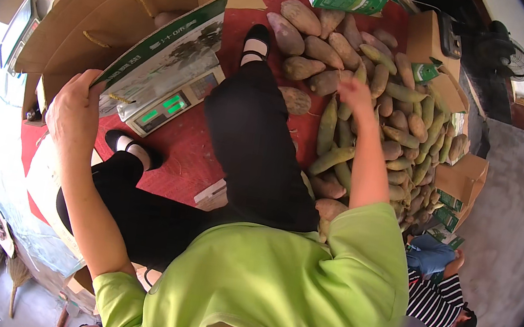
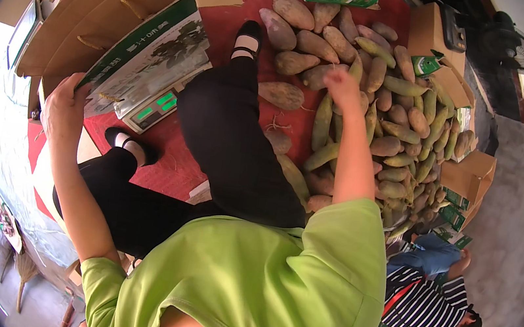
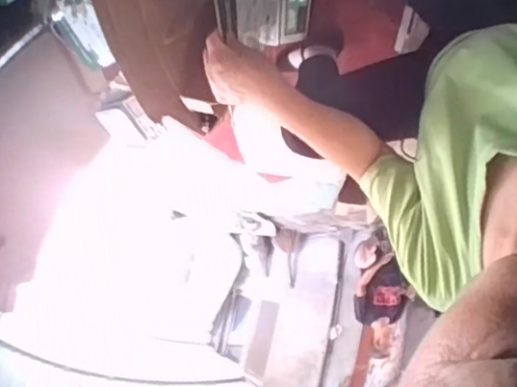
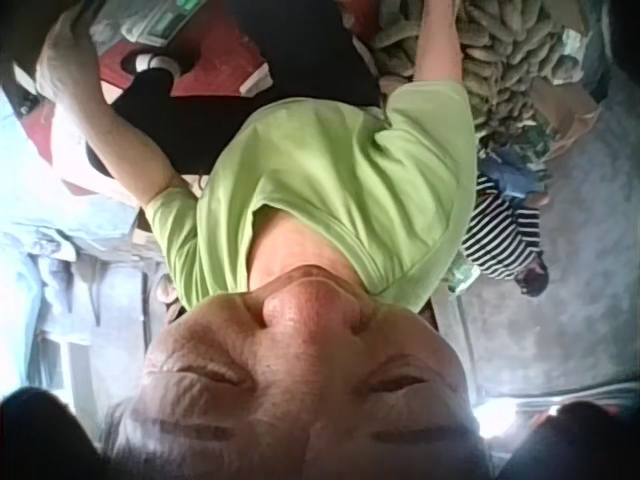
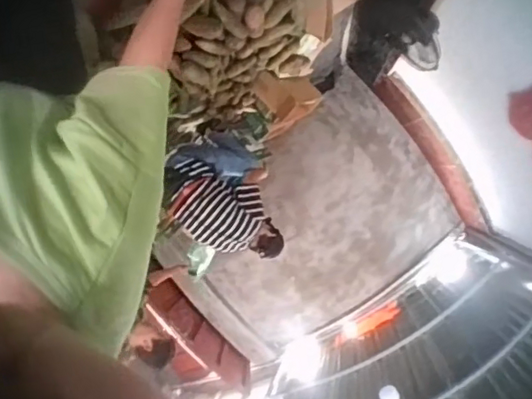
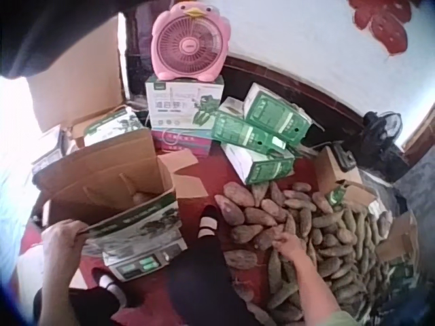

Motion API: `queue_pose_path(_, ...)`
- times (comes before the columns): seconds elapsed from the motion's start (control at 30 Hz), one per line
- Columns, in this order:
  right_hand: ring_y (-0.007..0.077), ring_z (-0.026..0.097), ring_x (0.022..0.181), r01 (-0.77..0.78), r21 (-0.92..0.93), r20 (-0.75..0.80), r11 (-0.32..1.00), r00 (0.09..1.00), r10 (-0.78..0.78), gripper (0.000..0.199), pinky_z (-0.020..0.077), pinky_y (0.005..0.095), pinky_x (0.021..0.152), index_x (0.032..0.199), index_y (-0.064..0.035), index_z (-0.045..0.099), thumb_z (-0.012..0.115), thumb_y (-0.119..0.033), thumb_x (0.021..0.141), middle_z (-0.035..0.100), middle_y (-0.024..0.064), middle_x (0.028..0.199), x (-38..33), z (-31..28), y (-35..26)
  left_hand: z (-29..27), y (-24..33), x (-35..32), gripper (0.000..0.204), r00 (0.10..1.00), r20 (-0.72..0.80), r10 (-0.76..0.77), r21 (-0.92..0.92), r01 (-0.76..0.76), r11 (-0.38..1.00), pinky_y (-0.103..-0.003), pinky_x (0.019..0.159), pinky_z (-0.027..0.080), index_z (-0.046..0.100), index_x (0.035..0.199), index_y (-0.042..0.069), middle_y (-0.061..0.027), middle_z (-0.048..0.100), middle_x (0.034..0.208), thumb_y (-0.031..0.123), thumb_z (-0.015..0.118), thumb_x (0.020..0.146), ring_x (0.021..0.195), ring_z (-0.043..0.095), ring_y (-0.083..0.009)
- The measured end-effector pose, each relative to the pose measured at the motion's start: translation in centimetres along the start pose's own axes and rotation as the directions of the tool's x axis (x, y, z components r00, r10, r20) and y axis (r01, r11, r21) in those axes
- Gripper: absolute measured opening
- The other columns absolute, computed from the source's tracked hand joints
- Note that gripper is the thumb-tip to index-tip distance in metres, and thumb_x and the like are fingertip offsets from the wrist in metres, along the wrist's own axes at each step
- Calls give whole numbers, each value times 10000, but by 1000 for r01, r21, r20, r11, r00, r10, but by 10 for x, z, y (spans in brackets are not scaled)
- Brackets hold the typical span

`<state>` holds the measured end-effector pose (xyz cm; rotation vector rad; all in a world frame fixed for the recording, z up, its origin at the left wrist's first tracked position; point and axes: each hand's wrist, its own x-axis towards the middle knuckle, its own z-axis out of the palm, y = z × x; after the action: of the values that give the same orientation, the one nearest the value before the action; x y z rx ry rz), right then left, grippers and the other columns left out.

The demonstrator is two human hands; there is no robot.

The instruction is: Picking up vegetables from a pile and placing them into a cardboard box on a scale.

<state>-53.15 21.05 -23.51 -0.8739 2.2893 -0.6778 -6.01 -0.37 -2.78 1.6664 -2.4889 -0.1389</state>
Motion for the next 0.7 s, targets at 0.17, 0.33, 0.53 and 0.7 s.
queue_pose_path(0.17,179,597,547,-401,-134,-198,906,907,372,212,469,315,540,805,-9,653,643,-220,814,622,82,625,-71,35,130,-1,-3,-1,128,1000,18,-19,5,18,1000,-388,709,477,648,978,123,-86,657,911,155,585,871,848,619,-316)
queue_pose_path(0.33,219,585,519,-718,37,-67,695,692,718,304,447,376,492,813,-17,631,680,-316,795,614,78,641,-126,55,191,0,-3,-1,126,999,1,-35,-16,35,999,-384,705,478,653,972,123,-87,660,907,153,592,867,843,621,-312)
queue_pose_path(0.53,229,609,694,-706,205,-267,678,626,732,517,469,396,570,1103,-5,570,781,-301,736,630,105,909,-134,49,202,-2,-1,0,123,1000,-14,-11,-3,11,1000,-382,705,483,650,968,123,-76,658,906,158,608,858,848,623,-305)
queue_pose_path(0.7,256,577,932,-608,368,-273,703,652,707,679,479,437,664,1354,-28,377,740,-148,793,580,123,1137,-107,56,215,2,-2,1,128,1000,-20,15,42,-14,999,-388,721,484,661,962,138,-61,647,878,159,612,846,868,619,-294)
